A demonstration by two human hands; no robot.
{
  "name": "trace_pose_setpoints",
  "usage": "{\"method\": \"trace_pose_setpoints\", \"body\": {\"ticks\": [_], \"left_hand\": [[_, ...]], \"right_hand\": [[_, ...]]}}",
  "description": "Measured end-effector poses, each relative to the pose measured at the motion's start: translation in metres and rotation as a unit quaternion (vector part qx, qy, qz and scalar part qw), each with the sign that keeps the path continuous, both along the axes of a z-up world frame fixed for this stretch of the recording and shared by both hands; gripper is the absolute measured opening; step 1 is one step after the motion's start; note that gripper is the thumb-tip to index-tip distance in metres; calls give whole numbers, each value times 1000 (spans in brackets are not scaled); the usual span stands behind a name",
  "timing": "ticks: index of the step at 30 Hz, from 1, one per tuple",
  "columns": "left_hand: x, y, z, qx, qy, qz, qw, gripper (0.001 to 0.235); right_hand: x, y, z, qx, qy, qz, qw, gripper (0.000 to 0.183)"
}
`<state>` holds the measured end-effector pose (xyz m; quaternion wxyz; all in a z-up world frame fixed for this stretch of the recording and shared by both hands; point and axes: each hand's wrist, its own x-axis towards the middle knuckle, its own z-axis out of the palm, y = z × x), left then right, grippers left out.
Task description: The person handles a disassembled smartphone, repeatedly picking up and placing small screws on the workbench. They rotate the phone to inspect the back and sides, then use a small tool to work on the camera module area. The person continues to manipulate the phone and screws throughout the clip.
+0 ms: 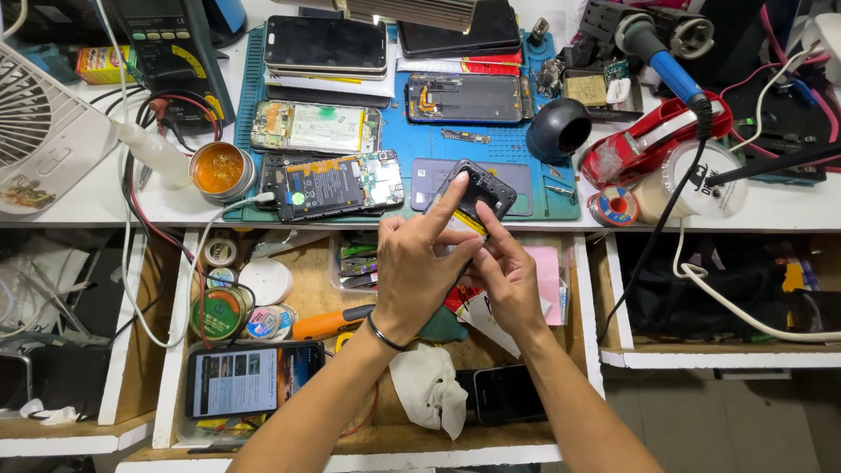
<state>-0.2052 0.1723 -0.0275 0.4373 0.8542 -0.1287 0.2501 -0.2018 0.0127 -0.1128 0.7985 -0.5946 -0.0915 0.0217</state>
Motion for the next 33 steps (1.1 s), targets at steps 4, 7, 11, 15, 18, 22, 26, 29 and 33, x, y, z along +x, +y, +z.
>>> {"method": "trace_pose_setpoints", "body": {"ticks": [4, 7, 11, 15, 18, 22, 26, 29, 33], "left_hand": [[4, 0, -18, 59, -47, 27, 997, 81], [4, 0, -24, 106, -84, 50, 990, 80], [3, 0, -24, 128, -108, 54, 984, 78], [3, 0, -21, 135, -123, 57, 982, 76], [3, 0, -17, 134, -124, 54, 982, 78], [4, 3, -14, 132, -122, 52, 982, 80], [9, 10, -6, 143, -68, 78, 984, 118], [11, 20, 6, 143, 38, 83, 986, 138], [14, 27, 12, 121, 154, 69, 978, 140]], "right_hand": [[-2, 4, 10, -5, -6, -1, 1000, 58], [-1, 1, 4, -28, -21, -1, 999, 57], [-3, 2, 7, -49, -34, -2, 998, 58], [-3, 4, 6, -35, -30, -5, 999, 58], [-5, 6, 13, -34, -34, -6, 999, 58], [-6, 6, 14, -28, -43, -5, 999, 57], [-7, 7, 11, -19, -29, 3, 999, 57], [-13, 10, 32, -35, 0, 6, 999, 57], [-15, 11, 35, -52, 26, 7, 998, 58]]}}
